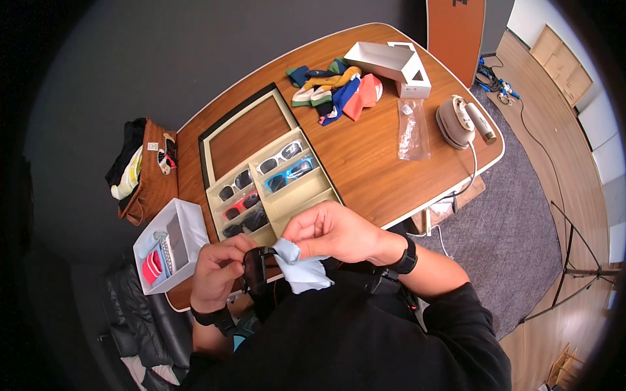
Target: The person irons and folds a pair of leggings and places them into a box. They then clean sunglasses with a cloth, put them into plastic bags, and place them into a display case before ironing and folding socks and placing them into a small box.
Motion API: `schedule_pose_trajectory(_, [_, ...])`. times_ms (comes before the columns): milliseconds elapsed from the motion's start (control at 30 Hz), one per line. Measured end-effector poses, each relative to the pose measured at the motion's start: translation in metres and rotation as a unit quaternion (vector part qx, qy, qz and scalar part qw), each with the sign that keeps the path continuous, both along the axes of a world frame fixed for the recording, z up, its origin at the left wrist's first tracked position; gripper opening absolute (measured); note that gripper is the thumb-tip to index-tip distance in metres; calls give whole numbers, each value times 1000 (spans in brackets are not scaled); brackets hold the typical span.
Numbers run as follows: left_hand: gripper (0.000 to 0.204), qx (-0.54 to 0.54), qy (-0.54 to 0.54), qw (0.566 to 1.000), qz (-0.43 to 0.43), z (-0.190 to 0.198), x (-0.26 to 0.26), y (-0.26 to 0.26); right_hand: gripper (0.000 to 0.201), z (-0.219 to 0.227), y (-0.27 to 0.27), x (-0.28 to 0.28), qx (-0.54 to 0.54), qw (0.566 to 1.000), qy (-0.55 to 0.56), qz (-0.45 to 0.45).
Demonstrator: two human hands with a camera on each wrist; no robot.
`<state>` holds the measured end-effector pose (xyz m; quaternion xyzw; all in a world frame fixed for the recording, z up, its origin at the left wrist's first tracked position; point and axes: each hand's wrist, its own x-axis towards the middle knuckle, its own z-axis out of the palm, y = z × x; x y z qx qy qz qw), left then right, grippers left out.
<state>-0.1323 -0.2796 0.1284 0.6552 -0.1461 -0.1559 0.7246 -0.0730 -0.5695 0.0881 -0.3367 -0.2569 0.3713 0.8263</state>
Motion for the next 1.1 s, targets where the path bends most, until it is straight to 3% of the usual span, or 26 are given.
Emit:
schedule_pose_trajectory(167, [36, -49, 27, 997, 48, 7, -4, 6, 17, -19, -16, -4, -33, 998, 28, 41])
schedule_pose_trajectory(433, [36, -48, 64, 995, 57, 5, -1, 20, 16, -36, -19, -8, 4, 997, 69, 41])
schedule_pose_trajectory(533, [31, 13, 34, 999, 35, 5, 0, 14, 15, -30, -13, -5, -45, 998, 46, 2])
schedule_pose_trajectory(833, [16, 50, -9, 998, -37, 2, 4, 5, 18, 14, 7, 10, -67, 997, -7, 40])
schedule_pose_trajectory(933, [15, 41, 11, 999, -30, 0, 3, 3, 19, 24, 11, 12, -55, 997, -16, 51])
schedule_pose_trajectory(1100, [19, -78, 31, 996, 1, -5, 5, 13, 18, 19, 6, 9, -76, 997, -11, 32])
